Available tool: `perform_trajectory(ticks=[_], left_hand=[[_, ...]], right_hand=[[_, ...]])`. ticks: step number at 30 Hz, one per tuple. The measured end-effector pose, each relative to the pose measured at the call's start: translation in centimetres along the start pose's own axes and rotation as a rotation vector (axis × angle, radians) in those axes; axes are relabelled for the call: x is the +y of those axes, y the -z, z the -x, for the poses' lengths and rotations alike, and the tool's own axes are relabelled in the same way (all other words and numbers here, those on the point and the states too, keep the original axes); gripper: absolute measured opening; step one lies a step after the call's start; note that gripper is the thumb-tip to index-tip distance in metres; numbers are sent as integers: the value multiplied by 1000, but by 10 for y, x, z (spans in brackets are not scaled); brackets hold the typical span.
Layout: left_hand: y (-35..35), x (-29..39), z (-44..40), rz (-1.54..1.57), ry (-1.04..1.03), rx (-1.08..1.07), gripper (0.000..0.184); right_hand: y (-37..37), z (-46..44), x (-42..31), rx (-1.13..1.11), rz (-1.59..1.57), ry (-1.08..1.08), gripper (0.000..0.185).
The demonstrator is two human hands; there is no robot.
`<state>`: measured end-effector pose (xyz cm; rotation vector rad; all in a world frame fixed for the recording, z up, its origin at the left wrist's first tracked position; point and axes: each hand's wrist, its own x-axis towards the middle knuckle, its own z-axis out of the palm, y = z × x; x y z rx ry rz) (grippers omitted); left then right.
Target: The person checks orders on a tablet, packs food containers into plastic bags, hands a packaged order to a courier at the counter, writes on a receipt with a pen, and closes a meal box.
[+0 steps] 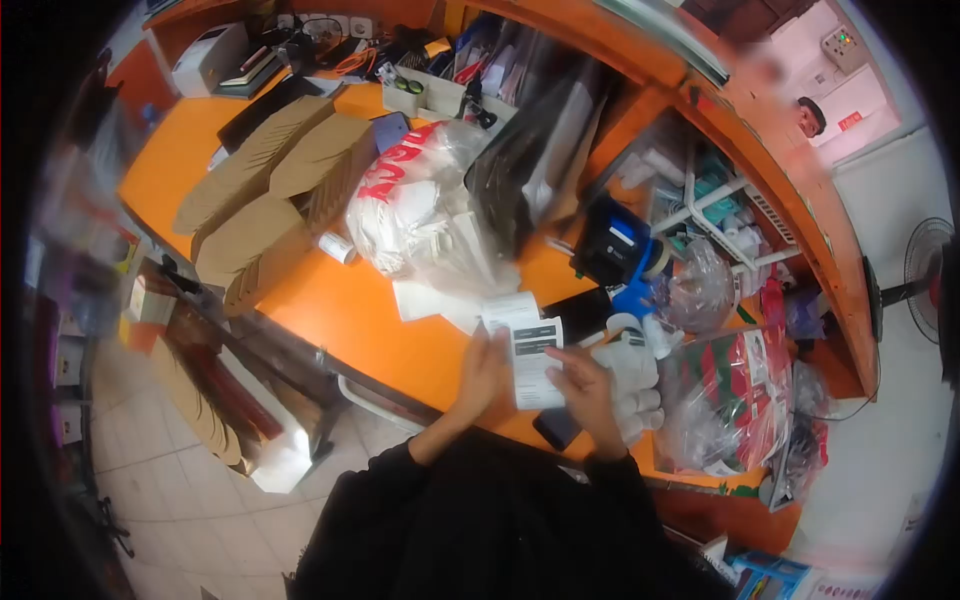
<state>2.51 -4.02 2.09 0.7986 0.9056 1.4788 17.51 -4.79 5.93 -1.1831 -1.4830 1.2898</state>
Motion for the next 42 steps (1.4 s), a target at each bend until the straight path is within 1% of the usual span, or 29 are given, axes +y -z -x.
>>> perform_trajectory(ticks=[3, 5, 6, 7, 9, 10, 12, 13, 15, 16, 17, 19, 21, 22, 23, 24, 26, 27, 28, 29, 30, 31, 33, 34, 35, 36, 39, 41, 42], left_hand=[[-4, 5, 8, 20, 37, -12, 27], [-5, 4, 13, 17, 55, -11, 27], [-5, 4, 15, 18, 68, -4, 27], [-5, 3, 18, 16, 67, -6, 27], [-6, 2, 21, -16, 21, 2, 26], [-7, 3, 24, -17, 19, 1, 26], [-11, 9, 30, -4, 35, -36, 23], [-13, 9, 33, -5, 32, -38, 23], [-18, 9, 38, -85, 14, -94, 20], [-22, 8, 42, -84, 12, -99, 20], [-25, 6, 45, -108, 43, -120, 20], [-27, 4, 48, -131, 71, -142, 21], [-23, 3, 50, -240, -42, -323, 23], [-23, 3, 52, -241, -43, -325, 23], [-23, 5, 53, -272, -103, -278, 22], [-23, 6, 54, -302, -163, -230, 21], [-19, 0, 55, -342, -187, -224, 20], [-19, 4, 55, -379, -209, -214, 19], [-18, 9, 56, -378, -211, -212, 19], [-16, 16, 57, -441, -72, -266, 20], [-16, 22, 57, -503, 68, -319, 20], [-18, 19, 58, -502, 65, -318, 20], [-21, 12, 58, -339, -29, -179, 21], [-21, 13, 58, -338, -33, -181, 21], [-21, 14, 58, -264, -24, -190, 21], [-21, 15, 58, -189, -13, -199, 21], [-23, 5, 57, -175, -42, -192, 22], [-22, 10, 57, -135, -30, -147, 22], [-23, 13, 57, -95, -20, -99, 23]], right_hand=[[6, 13, 0, 42, 57, 20, 31], [9, 17, -5, 33, 154, 77, 32], [10, 22, -14, 38, 101, -12, 33], [12, 24, -14, 40, 99, -10, 33], [17, 28, -15, 53, 151, 121, 32], [21, 31, -11, 54, 151, 124, 32], [26, 34, -5, 302, 58, 230, 29], [29, 37, -8, 303, 57, 234, 29], [32, 40, -18, 475, 591, 226, 25], [27, 40, -20, 389, 562, 277, 23], [21, 41, -18, 395, 564, 281, 23], [10, 43, -5, 254, 299, 226, 18], [5, 45, 2, 291, 259, 195, 19], [4, 46, 0, 317, 221, 145, 18], [4, 46, 0, 344, 181, 97, 18], [5, 47, 0, 347, 180, 99, 18], [5, 48, 2, 328, 192, 230, 17], [3, 49, -1, 327, 193, 231, 17], [0, 49, -6, 340, -15, 142, 17], [-2, 50, -9, 348, -223, 51, 17], [-1, 50, -11, 346, -222, 54, 17], [0, 50, -12, 351, -226, 45, 18], [0, 51, -13, 358, -230, 38, 19], [0, 52, -12, 388, -211, 59, 19], [0, 52, -11, 418, -191, 80, 18], [0, 52, -10, 419, -190, 83, 18], [0, 54, -9, 383, -217, 122, 19], [3, 55, -12, 456, 30, 202, 21], [6, 56, -13, 456, 30, 204, 21]])
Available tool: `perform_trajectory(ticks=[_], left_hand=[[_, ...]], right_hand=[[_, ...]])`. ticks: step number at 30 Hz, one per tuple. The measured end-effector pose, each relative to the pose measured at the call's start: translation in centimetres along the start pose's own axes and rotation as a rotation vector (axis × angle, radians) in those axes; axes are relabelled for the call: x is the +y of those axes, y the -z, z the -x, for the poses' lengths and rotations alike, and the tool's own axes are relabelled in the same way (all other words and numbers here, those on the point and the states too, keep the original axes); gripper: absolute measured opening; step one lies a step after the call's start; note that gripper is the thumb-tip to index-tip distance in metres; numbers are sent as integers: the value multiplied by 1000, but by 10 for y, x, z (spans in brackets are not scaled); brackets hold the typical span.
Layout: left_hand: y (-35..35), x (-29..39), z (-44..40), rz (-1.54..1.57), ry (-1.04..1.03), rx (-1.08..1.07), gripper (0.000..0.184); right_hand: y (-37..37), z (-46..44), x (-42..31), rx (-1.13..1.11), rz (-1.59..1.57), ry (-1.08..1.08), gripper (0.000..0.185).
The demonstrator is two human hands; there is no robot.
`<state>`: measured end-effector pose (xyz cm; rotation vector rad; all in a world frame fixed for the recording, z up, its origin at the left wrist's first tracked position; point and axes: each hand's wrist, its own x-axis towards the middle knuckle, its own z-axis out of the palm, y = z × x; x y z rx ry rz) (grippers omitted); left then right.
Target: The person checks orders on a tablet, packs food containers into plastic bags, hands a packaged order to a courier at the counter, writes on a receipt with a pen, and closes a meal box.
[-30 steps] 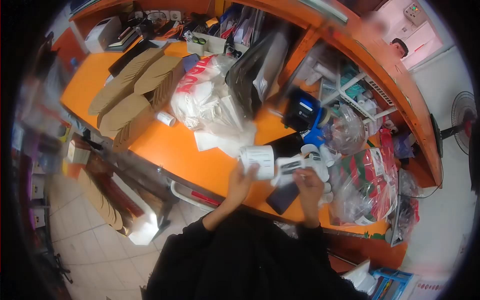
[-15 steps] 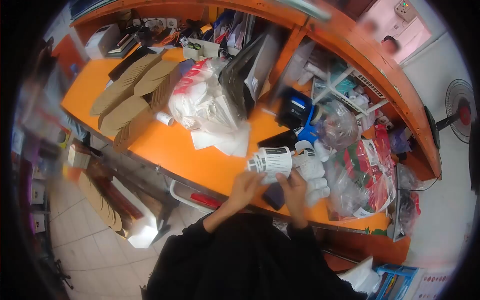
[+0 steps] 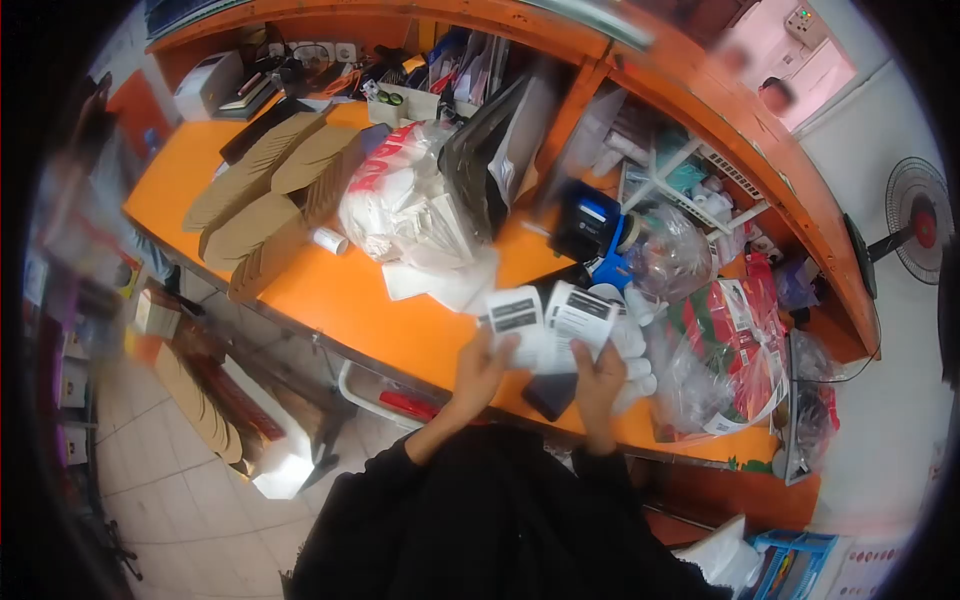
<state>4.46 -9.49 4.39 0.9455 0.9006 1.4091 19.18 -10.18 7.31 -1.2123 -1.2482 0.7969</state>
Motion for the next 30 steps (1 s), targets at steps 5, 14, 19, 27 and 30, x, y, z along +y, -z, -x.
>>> perform_trajectory(ticks=[5, 14, 19, 27, 30], left_hand=[[15, -17, -6, -131, -286, 164, 22], [5, -7, -1, -282, -100, -36, 23], [21, 7, -16, -90, -152, 106, 24], [3, -19, -11, -135, -230, 10, 50], [3, -25, -11, -160, -316, 9, 51]], right_hand=[[-2, 2, -11, 69, 55, 165, 20], [-27, 11, 9, -95, 287, 310, 51], [-18, 16, 20, -435, 100, -178, 52], [-50, 12, 22, -205, 128, 43, 35], [-54, 12, 32, -186, 107, -49, 26]])
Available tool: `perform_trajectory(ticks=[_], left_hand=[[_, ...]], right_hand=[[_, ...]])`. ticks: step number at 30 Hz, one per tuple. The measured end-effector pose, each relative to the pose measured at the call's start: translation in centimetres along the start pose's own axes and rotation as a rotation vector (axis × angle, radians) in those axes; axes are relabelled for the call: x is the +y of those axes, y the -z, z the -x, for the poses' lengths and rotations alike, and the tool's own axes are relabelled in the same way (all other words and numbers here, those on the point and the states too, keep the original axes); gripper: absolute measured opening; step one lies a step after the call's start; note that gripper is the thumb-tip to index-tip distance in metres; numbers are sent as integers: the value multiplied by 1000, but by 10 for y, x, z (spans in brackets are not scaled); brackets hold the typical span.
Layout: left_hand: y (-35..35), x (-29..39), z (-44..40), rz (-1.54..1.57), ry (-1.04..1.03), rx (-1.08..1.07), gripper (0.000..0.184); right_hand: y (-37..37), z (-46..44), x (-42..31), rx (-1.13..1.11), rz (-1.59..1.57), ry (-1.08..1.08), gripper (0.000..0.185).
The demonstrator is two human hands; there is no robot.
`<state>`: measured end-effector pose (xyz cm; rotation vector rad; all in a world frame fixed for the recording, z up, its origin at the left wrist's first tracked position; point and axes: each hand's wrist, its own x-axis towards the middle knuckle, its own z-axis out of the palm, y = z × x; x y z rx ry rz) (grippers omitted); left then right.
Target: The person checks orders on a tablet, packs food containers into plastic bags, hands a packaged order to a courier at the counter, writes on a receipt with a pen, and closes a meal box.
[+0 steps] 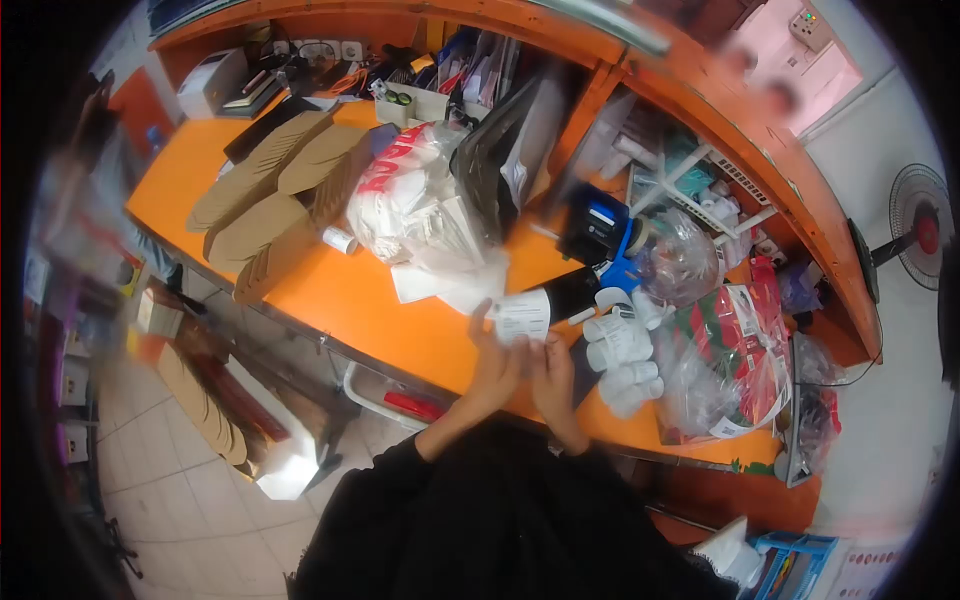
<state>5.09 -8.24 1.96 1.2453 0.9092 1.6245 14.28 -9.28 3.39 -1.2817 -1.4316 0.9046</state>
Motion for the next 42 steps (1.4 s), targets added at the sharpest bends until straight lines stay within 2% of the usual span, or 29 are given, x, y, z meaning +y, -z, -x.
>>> perform_trajectory(ticks=[1, 2, 3, 5, 6, 7, 8, 9, 11, 13, 14, 15, 16, 18, 21, 23, 25, 27, 28, 29, 31, 32, 34, 36, 37, 38, 40, 41, 42], left_hand=[[0, -1, 1, -10, -42, -6, 52], [4, -2, 1, -326, -64, 22, 44], [12, 1, -5, -327, -63, 20, 44], [32, 6, -17, -350, 76, -440, 39], [38, -10, -11, -361, -26, -345, 42], [45, -17, -8, -361, -16, -347, 42], [55, -22, -6, -455, 44, -307, 45], [66, -29, -4, -549, 103, -267, 47], [91, -54, 6, -667, 78, -274, 50], [98, -55, 9, -827, -121, -419, 51], [96, -49, 12, -907, 80, -570, 49], [91, -46, 10, -903, 91, -575, 49], [87, -44, 7, -787, -8, -514, 50], [83, -47, 6, -683, -105, -439, 51], [88, -59, 11, -760, -7, -393, 48], [87, -59, 8, -696, 61, -444, 47], [82, -64, 9, -622, 100, -372, 43], [76, -68, 8, -637, 78, -308, 43], [72, -60, 4, -584, 213, -327, 35], [72, -66, 2, -589, 212, -309, 35], [77, -75, -7, -147, 366, -208, 34], [84, -72, -14, -90, 387, -232, 38], [112, -49, -30, -650, 137, -212, 39], [150, -18, -67, -631, 40, 198, 33], [190, -54, -84, -799, -150, 384, 35], [207, -37, -103, -966, -13, 482, 37], [256, -57, -128, -1187, -232, 443, 46], [260, -58, -133, -1187, -247, 442, 46], [262, -59, -137, -1045, -107, 424, 50]], right_hand=[[-1, 0, 4, 14, -13, -47, 22], [-2, -1, 9, 15, -13, -48, 22], [-4, -2, 16, 11, -4, -64, 21], [-7, -1, 29, 10, 4, -88, 21], [-6, 3, 37, -95, 12, -35, 25], [-6, 10, 47, -201, 18, 15, 29], [-4, 27, 76, -331, 16, -59, 39], [8, 33, 48, -590, 41, -405, 44], [38, 39, 21, -848, 64, -756, 49], [64, 48, 26, -993, 512, -580, 55], [74, 46, 23, -843, 776, -289, 57], [81, 37, 15, -671, 1017, 13, 60], [87, 29, 21, -676, 1013, 8, 60], [94, 11, 41, -635, 1393, 518, 66], [90, -6, 51, -867, 1305, 533, 59], [89, -18, 51, -928, 1252, 543, 61], [86, -28, 36, -1018, 1114, 361, 66], [75, -31, 36, -982, 1103, 407, 71], [62, -30, 26, -933, 1028, 372, 72], [48, -29, 20, -883, 950, 335, 74], [26, -24, 28, -908, 887, 369, 77], [17, -20, 36, -908, 894, 418, 79], [10, -20, 37, -892, 944, 426, 81], [13, -21, 37, -868, 950, 421, 81], [16, -19, 37, -847, 958, 402, 81], [18, -18, 38, -850, 937, 365, 79], [21, -13, 39, -831, 918, 374, 78], [21, -13, 39, -820, 900, 380, 76], [21, -13, 39, -808, 900, 385, 76]])
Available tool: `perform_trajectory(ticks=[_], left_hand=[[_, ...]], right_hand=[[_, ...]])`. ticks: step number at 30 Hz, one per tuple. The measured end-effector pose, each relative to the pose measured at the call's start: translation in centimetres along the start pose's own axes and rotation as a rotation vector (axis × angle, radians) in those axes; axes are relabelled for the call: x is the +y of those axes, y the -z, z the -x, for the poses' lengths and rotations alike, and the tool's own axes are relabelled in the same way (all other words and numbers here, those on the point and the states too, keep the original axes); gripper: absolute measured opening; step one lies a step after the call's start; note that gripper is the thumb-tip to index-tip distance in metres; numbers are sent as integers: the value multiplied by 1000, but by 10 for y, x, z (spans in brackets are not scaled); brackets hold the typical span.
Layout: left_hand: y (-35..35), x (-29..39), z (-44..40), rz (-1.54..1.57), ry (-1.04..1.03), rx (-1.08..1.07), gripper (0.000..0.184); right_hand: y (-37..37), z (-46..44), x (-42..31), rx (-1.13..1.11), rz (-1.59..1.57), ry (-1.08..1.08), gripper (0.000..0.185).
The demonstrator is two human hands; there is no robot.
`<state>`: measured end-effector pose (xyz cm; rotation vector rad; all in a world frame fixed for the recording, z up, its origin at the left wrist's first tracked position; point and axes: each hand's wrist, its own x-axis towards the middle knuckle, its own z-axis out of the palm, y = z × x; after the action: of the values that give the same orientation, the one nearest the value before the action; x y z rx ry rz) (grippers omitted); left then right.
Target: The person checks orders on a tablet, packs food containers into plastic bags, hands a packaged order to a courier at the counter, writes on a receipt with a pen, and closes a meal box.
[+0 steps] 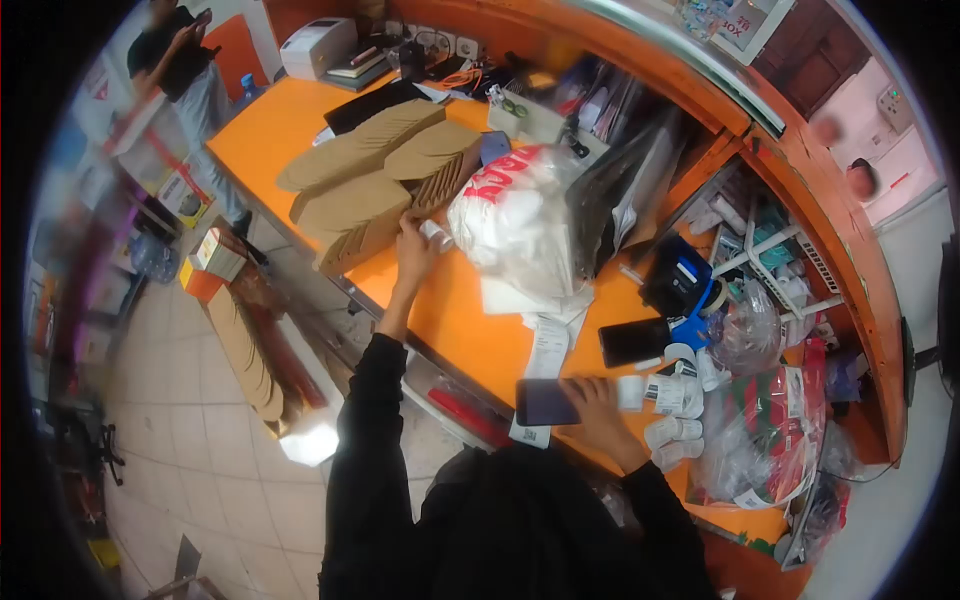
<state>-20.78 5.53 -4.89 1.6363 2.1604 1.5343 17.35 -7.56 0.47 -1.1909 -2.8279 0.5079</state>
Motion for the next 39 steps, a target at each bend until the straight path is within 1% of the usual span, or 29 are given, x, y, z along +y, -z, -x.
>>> perform_trajectory(ticks=[1, 2, 3, 5, 6, 7, 9, 11, 12, 13, 14, 15, 17, 18, 20, 22, 24, 27, 28, 30, 31, 32, 33, 34, 35, 37, 38, 39], left_hand=[[-5, -6, -2, 118, 132, -87, 53], [-12, -11, -1, 107, 29, 15, 54], [-11, -5, -1, 110, 21, 16, 54], [-9, 7, 7, 571, 274, -171, 49], [-13, 5, 14, 649, 203, -165, 52], [-6, 19, 21, 650, 198, -167, 52], [23, 79, 36, 854, 198, -240, 48], [46, 117, 54, 815, 145, -297, 41], [56, 135, 62, 793, 121, -351, 41], [66, 152, 71, 771, 98, -406, 41], [77, 169, 78, 844, 141, -448, 39], [81, 178, 84, 845, 139, -456, 39], [83, 189, 96, 924, 32, -423, 41], [82, 193, 99, 970, 29, -399, 43], [84, 200, 103, 998, 4, -380, 43], [85, 202, 103, 1026, -18, -360, 43], [84, 202, 104, 885, -260, -402, 49], [78, 203, 112, 910, -223, -470, 52], [77, 208, 113, 918, -225, -479, 52], [74, 223, 115, 1114, 29, -432, 52], [74, 226, 113, 1124, 32, -435, 52], [73, 229, 111, 1146, 158, -468, 51], [72, 230, 109, 1166, 284, -498, 51], [66, 228, 108, 1100, 246, -450, 50], [66, 228, 106, 1108, 248, -443, 50], [71, 231, 101, 1225, 338, -404, 48], [60, 221, 102, 1167, 257, -379, 46], [62, 224, 100, 1167, 262, -373, 46]], right_hand=[[0, 1, 0, -3, 5, -3, 74], [0, 1, 0, -8, 10, -6, 72], [1, 0, 0, 0, 11, -9, 72], [2, 2, 1, -17, -27, -17, 70], [5, 2, 2, -12, -27, -19, 70], [9, 2, 1, 18, -76, -29, 69], [22, -1, -4, 51, -127, -41, 68], [43, -9, -20, 167, -409, -57, 66], [55, -14, -30, 169, -412, -59, 66], [67, -20, -42, 240, -554, -46, 64], [76, -24, -52, 314, -695, -34, 63], [81, -28, -61, 319, -697, -40, 63], [87, -35, -76, 494, -916, 26, 64], [89, -38, -82, 503, -913, 23, 64], [91, -40, -91, 584, -1262, 94, 66], [89, -37, -91, 587, -1295, 70, 66], [84, -33, -91, 591, -1327, 40, 66], [79, -26, -90, 638, -1382, -34, 63], [78, -23, -89, 640, -1373, -47, 61], [76, -16, -88, 644, -1357, -71, 58], [75, -11, -88, 579, -1329, -96, 56], [73, -7, -88, 511, -1299, -120, 53], [70, -2, -88, 509, -1291, -125, 53], [66, 5, -87, 403, -1310, -175, 52], [62, 11, -86, 294, -1325, -224, 51], [56, 22, -85, 273, -1295, -236, 48], [54, 26, -86, 259, -1374, -257, 47], [52, 29, -86, 245, -1456, -280, 45]])
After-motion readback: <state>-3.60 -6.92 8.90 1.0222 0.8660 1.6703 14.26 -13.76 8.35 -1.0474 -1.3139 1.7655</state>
